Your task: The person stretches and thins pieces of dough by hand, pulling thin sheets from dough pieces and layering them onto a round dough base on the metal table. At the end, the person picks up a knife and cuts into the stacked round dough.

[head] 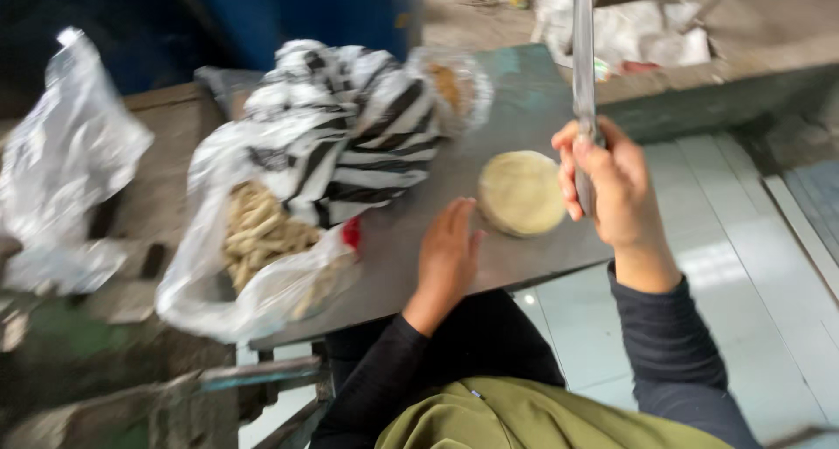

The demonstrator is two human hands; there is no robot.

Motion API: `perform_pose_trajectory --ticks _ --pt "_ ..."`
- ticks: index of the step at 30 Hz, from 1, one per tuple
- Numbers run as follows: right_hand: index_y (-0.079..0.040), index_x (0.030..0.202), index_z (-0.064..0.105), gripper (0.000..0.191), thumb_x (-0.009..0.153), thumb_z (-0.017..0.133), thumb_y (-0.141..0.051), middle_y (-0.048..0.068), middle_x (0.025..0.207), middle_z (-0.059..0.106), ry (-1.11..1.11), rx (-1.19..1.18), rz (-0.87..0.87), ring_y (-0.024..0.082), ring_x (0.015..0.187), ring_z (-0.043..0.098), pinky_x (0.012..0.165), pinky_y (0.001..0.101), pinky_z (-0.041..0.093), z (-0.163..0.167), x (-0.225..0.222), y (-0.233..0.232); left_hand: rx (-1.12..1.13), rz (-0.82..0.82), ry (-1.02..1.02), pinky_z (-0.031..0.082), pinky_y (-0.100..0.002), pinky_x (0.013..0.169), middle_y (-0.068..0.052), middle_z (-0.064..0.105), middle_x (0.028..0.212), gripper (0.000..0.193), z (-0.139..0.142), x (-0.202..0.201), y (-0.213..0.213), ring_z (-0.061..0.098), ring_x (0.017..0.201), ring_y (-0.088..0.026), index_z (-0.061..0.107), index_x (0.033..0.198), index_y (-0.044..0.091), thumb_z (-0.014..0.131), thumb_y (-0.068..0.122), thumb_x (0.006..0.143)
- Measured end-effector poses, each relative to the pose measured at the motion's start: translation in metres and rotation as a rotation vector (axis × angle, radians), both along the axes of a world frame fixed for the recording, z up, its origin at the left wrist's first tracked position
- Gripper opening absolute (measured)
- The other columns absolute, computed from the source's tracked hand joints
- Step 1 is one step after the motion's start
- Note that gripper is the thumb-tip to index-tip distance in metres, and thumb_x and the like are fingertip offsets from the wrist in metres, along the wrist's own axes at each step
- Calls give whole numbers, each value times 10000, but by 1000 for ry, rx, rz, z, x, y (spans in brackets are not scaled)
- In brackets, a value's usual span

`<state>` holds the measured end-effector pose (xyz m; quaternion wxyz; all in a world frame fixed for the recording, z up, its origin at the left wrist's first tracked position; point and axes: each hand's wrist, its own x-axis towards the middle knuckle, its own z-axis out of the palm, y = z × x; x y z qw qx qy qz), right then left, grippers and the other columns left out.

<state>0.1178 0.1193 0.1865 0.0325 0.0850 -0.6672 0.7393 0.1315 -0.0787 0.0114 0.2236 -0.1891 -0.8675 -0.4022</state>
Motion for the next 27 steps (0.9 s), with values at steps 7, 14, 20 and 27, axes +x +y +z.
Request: perform_pose_trajectory --ticks 7,14,20,27 --pt "-40 1000 592 270 980 662 -300 -15 580 546 -247 402 -515 71 447 515 383 247 392 -96 70 69 -279 -129 46 300 -637 1129 -169 432 1561 611 -2 -61 60 403 1430 -365 493 1485 99 662 330 945" --pt "-2 989 637 303 1031 562 -292 -6 746 569 -243 217 -416 70 523 602 402 238 393 -137 71 78 -569 -165 43 127 -738 1156 -123 334 1621 695 8 -90 81 279 1519 -326 430 1536 130 583 502 969" --pt "2 1033 645 324 1051 536 -302 7 765 537 -271 145 -549 72 504 539 425 240 393 -142 76 82 -656 -432 56 112 -654 1207 -105 294 1659 754 16 -103 106 250 1536 -275 328 1583 109 430 584 1006" --pt "2 1030 656 299 1023 565 -283 12 748 544 -244 114 -519 78 489 527 416 249 393 -136 83 82 -745 -409 -39 83 -636 1215 -141 254 1650 854 23 -105 112 212 1543 -297 293 1580 66 411 663 981"
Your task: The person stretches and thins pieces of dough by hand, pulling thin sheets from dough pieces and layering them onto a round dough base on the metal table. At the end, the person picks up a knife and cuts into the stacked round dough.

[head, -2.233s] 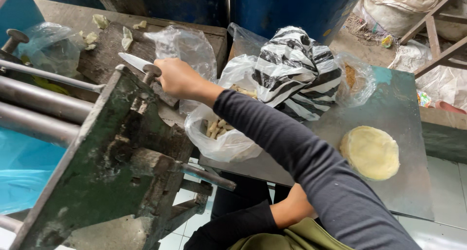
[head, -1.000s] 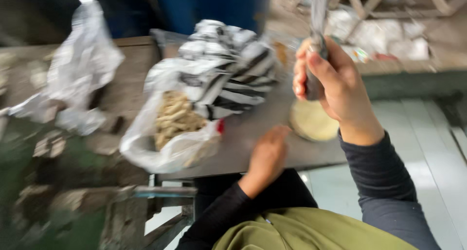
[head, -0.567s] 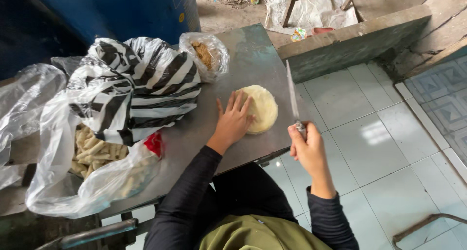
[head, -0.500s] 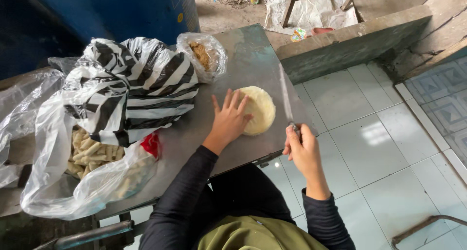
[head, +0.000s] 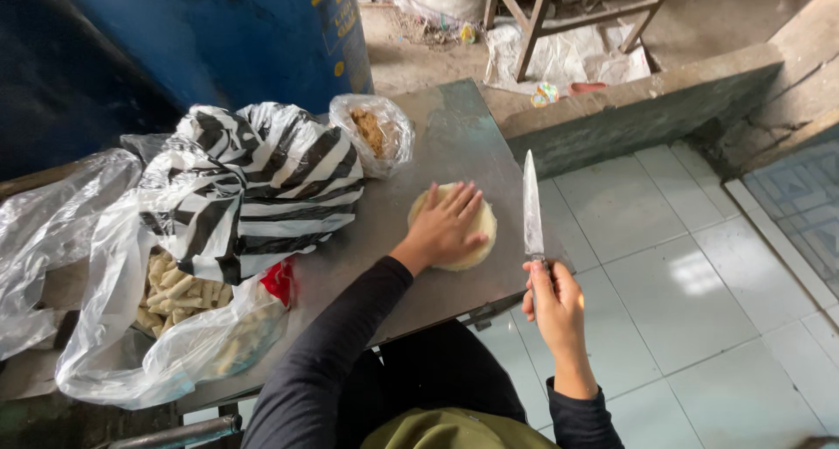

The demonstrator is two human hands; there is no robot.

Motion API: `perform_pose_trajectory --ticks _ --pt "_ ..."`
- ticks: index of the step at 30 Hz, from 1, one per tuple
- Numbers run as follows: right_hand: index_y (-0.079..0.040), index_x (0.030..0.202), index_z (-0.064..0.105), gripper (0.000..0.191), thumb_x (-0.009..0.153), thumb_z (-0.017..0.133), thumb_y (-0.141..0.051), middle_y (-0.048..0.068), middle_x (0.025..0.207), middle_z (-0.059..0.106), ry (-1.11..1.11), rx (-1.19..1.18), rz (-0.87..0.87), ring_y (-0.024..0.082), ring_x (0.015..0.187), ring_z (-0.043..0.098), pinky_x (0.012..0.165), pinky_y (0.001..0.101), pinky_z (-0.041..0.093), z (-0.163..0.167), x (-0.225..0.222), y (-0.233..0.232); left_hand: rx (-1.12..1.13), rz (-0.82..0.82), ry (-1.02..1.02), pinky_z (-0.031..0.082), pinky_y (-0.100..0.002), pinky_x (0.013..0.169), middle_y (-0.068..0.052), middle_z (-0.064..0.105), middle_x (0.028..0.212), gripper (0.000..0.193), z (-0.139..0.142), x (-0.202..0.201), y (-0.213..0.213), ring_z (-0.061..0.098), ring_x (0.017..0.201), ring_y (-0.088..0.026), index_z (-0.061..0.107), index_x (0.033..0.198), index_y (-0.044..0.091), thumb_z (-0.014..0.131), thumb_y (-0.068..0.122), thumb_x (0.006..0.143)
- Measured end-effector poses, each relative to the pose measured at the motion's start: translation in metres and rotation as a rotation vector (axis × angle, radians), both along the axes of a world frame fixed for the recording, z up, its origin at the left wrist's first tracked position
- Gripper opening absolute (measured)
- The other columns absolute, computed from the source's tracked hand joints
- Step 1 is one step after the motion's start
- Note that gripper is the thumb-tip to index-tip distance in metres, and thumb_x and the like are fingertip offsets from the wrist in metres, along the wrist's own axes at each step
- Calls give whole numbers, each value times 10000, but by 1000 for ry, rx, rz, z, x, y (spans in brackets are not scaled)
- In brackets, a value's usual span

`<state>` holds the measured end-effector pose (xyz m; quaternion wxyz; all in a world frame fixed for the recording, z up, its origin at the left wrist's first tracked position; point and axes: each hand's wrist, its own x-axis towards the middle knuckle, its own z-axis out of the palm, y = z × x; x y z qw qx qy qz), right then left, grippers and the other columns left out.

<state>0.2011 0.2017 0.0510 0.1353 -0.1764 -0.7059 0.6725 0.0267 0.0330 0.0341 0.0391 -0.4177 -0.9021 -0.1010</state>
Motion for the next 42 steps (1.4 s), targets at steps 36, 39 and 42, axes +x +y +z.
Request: perform_pose_trajectory --ticks 36,39,42 --pt "-162 1487 494 530 968 598 -181 219 818 700 -136 1029 303 459 730 669 627 549 525 37 -33 -73 -468 -442 200 -39 -865 1055 -7 358 1595 1094 58 -75 -26 113 1548 -350 447 1445 550 925 583 463" --pt "-223 1492 493 542 962 603 -202 218 799 695 -209 1070 300 467 714 666 626 563 522 35 -33 -76 -481 -420 145 -43 -859 1076 -7 357 1604 1129 56 -76 -26 124 1553 -340 434 1468 556 946 535 462" --pt "-234 1497 492 545 964 604 -203 223 786 685 -217 1113 284 467 700 664 628 562 524 35 -32 -77 -461 -421 115 -40 -855 1075 -16 351 1605 1136 52 -78 -26 122 1552 -341 440 1461 557 956 520 449"
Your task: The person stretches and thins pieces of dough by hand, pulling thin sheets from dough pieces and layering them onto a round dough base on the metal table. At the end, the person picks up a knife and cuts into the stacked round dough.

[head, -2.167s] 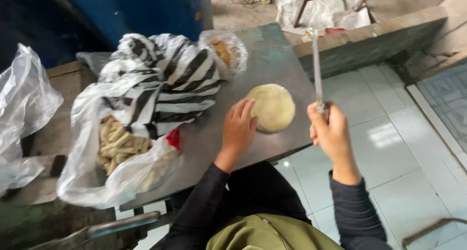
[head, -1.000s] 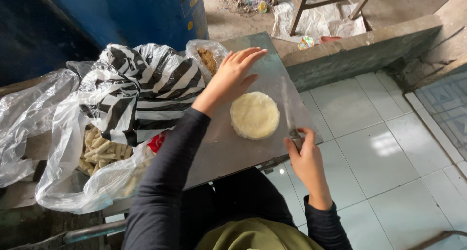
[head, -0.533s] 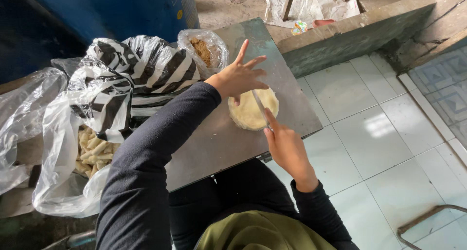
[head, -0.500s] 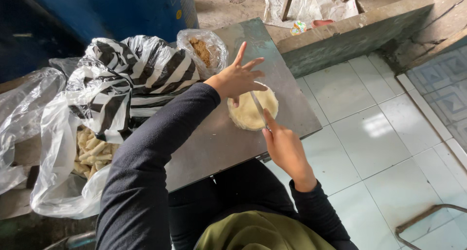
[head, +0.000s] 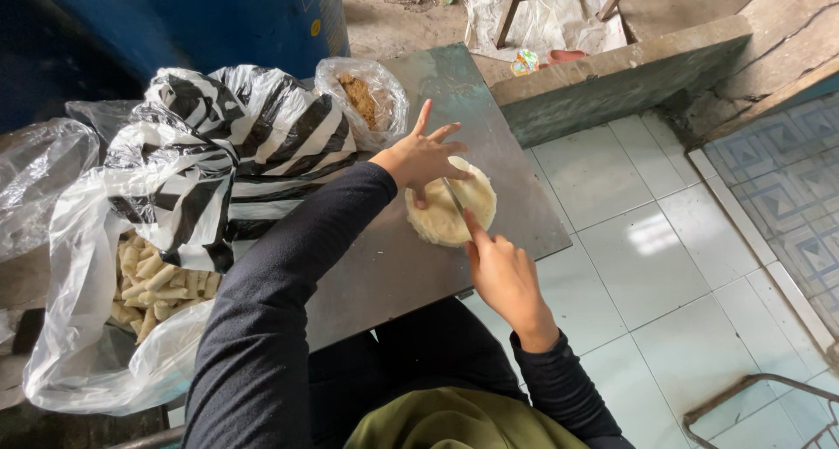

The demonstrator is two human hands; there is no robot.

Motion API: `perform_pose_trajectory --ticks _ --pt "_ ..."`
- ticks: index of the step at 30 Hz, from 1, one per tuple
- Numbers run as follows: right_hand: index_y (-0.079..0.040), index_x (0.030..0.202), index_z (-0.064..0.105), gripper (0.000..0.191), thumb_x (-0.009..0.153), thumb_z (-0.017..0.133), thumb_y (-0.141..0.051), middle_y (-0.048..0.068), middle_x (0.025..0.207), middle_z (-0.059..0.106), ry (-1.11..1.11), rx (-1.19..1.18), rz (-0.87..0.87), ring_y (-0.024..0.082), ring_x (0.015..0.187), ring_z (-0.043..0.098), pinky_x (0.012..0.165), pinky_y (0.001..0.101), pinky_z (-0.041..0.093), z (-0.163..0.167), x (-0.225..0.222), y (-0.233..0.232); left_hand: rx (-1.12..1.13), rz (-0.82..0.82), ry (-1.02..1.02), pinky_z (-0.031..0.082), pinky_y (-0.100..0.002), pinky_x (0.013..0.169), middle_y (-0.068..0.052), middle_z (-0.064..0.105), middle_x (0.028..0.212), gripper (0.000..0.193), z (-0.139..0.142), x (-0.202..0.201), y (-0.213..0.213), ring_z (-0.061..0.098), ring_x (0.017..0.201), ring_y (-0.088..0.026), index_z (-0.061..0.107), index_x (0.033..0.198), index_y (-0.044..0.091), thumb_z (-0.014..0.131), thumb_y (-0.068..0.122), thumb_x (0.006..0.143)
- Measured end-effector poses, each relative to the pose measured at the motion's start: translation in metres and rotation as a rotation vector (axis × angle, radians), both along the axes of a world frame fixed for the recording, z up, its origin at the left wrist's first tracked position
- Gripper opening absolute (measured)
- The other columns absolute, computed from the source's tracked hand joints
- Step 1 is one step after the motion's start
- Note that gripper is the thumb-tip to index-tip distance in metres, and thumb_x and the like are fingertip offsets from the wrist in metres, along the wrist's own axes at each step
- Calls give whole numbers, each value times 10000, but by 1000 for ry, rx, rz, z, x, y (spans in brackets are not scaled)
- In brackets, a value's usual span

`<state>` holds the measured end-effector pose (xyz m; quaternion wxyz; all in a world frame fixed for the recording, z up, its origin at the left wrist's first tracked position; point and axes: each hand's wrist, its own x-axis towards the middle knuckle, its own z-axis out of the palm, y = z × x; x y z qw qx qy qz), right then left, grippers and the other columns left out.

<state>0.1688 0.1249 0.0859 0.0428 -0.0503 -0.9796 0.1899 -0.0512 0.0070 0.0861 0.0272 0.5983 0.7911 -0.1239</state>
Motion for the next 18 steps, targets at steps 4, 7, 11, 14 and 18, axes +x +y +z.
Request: perform_pose_trajectory --ticks 4,7,11,14,18 --pt "-204 1494 499 540 965 604 -188 228 772 683 5 -30 9 464 708 662 635 554 521 1 -1 4 1 -23 0 -42 -851 1074 -10 341 1612 1123 -3 -4 3 110 1552 -345 473 1440 539 965 515 430" --pt "-177 1492 500 532 971 606 -178 228 762 683 14 -69 25 456 709 665 641 541 523 3 -2 5 -6 -24 -24 -37 -852 1073 -12 338 1611 1103 -3 -9 5 106 1551 -345 497 1424 544 969 500 427" --pt "-159 1487 503 534 963 607 -154 217 771 687 42 -94 42 451 707 666 625 533 522 5 -2 4 -10 -18 -15 -32 -846 1088 -6 334 1616 1095 -5 -9 5 117 1551 -333 504 1418 539 971 498 428" --pt "-165 1496 493 552 956 605 -154 210 756 679 21 -95 46 446 684 663 608 528 522 6 -3 3 13 -7 -30 -23 -840 1096 -14 343 1610 1097 -8 -8 3 127 1549 -330 505 1420 546 972 485 429" --pt "-169 1490 505 534 965 603 -162 214 741 672 9 -75 44 446 684 662 612 532 518 7 -4 4 22 -6 -39 -20 -845 1089 -9 337 1607 1084 -9 -9 3 126 1544 -323 507 1410 543 974 476 433"
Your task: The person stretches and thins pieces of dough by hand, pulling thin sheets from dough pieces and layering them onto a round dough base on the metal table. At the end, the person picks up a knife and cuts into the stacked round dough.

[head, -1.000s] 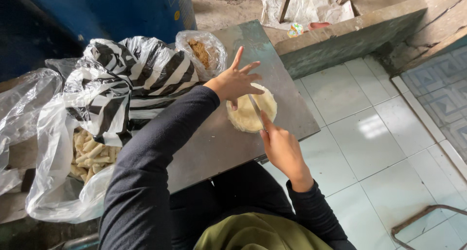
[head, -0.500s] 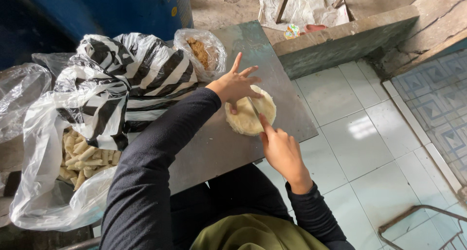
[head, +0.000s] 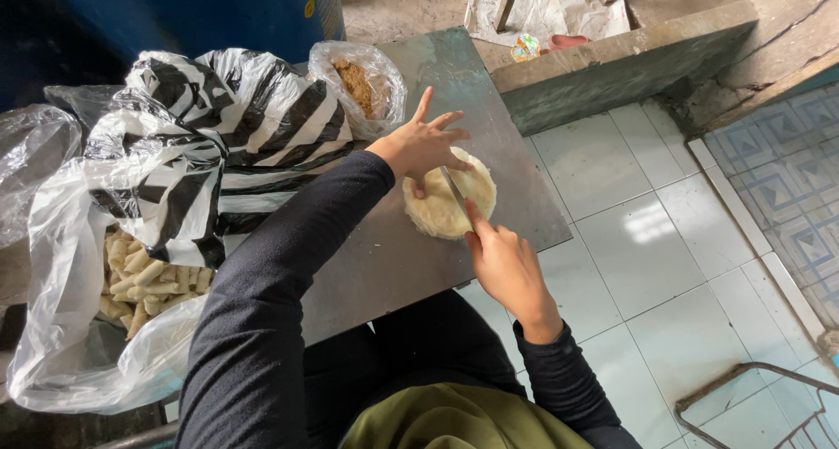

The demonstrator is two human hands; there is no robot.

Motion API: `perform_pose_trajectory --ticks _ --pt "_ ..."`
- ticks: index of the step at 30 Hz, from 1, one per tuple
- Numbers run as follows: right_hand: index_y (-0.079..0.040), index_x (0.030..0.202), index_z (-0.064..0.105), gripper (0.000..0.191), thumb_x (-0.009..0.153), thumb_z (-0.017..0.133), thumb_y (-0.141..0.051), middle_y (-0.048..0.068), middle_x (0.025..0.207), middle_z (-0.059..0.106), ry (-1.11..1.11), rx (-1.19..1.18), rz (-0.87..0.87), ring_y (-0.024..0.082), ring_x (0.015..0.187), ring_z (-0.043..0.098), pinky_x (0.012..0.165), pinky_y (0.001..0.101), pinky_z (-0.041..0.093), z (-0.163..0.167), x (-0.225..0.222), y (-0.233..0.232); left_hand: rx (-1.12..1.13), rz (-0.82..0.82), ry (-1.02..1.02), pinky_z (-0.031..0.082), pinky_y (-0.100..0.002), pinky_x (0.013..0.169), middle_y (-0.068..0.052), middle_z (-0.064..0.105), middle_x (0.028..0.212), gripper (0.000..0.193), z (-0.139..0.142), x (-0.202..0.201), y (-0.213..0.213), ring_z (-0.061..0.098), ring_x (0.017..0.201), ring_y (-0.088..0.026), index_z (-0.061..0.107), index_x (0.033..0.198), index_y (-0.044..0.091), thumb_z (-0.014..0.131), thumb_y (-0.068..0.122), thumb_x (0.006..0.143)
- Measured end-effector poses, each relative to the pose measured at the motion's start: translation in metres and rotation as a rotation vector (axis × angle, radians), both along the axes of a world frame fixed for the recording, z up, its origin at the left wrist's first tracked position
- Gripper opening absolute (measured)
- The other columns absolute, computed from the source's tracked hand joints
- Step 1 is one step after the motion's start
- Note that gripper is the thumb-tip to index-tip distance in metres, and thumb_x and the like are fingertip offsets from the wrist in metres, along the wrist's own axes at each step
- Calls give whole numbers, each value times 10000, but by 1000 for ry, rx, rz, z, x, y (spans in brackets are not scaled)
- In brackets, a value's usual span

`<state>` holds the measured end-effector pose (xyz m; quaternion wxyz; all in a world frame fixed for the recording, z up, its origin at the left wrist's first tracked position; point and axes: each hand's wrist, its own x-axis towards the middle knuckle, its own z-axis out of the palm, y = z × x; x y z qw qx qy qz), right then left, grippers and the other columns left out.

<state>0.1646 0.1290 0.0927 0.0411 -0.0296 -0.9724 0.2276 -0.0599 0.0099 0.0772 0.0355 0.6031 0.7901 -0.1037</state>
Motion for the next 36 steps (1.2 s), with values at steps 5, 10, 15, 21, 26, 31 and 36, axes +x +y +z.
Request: perform_pose_trajectory --ticks 5,10,15,21,26,31,36 --pt "-174 1486 510 534 960 599 -171 222 734 671 -1 23 -7 454 674 662 612 543 524 -1 0 -2 -3 -13 -6 -15 -844 1086 -7 331 1612 1085 -2 -1 1 124 1548 -325 509 1420 532 975 459 443" --pt "-169 1497 490 543 962 588 -182 238 728 671 -40 136 -40 478 645 661 599 571 531 -5 -5 -12 8 -15 -22 -5 -848 1091 -2 322 1618 1087 -7 -1 1 124 1548 -326 504 1425 533 973 453 448" --pt "-147 1499 481 546 961 574 -158 249 745 685 -95 128 -28 482 689 674 629 568 542 -6 -12 -13 -12 -11 -19 13 -851 1091 4 298 1629 1094 -7 -2 2 118 1548 -321 493 1431 529 977 436 454" --pt "-126 1497 466 541 963 544 -156 261 806 700 -120 94 8 488 762 676 704 583 532 3 -33 -12 -4 -13 -12 20 -847 1094 11 297 1635 1068 -3 0 -1 119 1552 -325 507 1422 527 973 439 465" --pt "-135 1508 448 559 957 536 -165 255 834 703 -155 83 24 485 805 677 724 581 535 5 -41 -9 -8 22 -19 11 -836 1115 10 282 1640 1091 3 0 -2 116 1549 -325 487 1424 561 968 451 451" --pt "-137 1523 425 560 974 524 -177 244 828 711 -189 114 3 474 798 690 727 576 540 2 -26 -9 -12 1 -5 -1 -836 1104 3 273 1649 1092 8 2 -1 107 1556 -315 485 1419 564 967 442 446" --pt "-124 1523 428 572 961 531 -158 260 847 707 -141 114 9 481 812 686 724 577 542 -2 -40 -12 5 -6 -12 1 -846 1094 -5 280 1644 1100 10 3 -2 112 1555 -326 485 1423 552 970 445 441"
